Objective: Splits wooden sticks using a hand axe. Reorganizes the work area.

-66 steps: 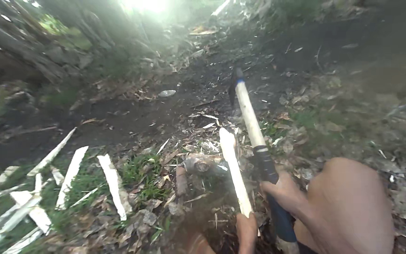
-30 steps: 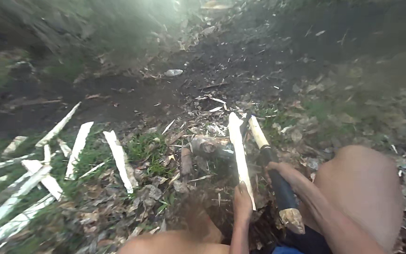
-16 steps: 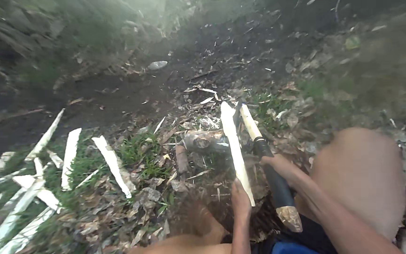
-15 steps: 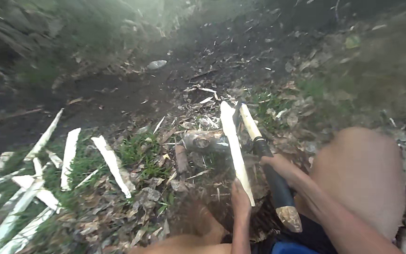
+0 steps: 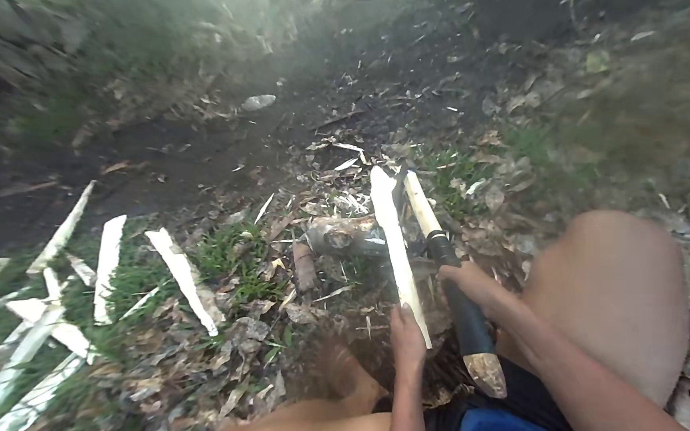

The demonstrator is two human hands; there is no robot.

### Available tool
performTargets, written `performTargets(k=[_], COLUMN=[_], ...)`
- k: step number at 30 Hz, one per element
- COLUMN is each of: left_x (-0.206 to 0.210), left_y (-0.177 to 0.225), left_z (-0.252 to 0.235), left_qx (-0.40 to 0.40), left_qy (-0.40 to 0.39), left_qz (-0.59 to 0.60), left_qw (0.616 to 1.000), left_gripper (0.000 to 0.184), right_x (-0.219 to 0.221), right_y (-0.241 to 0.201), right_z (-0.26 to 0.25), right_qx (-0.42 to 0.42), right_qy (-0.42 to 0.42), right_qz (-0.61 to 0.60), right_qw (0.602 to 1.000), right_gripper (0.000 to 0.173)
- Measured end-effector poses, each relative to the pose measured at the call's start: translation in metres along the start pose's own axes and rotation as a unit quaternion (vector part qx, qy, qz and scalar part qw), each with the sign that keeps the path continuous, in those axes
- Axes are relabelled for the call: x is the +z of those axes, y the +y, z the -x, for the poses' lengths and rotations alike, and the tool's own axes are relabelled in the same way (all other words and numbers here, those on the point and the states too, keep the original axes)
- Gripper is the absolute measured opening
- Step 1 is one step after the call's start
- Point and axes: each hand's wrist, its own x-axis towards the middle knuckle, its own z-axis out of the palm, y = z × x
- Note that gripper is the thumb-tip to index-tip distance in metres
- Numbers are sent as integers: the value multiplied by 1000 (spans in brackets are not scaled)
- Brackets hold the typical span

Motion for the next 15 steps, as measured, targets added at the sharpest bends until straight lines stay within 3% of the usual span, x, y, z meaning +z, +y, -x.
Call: performTargets(k=[7, 15], left_x=[2, 3], left_y=[-2, -27], left_z=[23, 64], left_qx=[0, -20], left_qy=[-11, 6], left_qz=[-75, -59], left_qw=[997, 998], left_gripper=[53, 53], right_x=[-6, -13], right_y=[9, 36], right_z=[13, 45], right_qx=[-10, -33], right_qy=[-8, -26], right_qz=[22, 39], right_qw=[1000, 998], right_gripper=[20, 12])
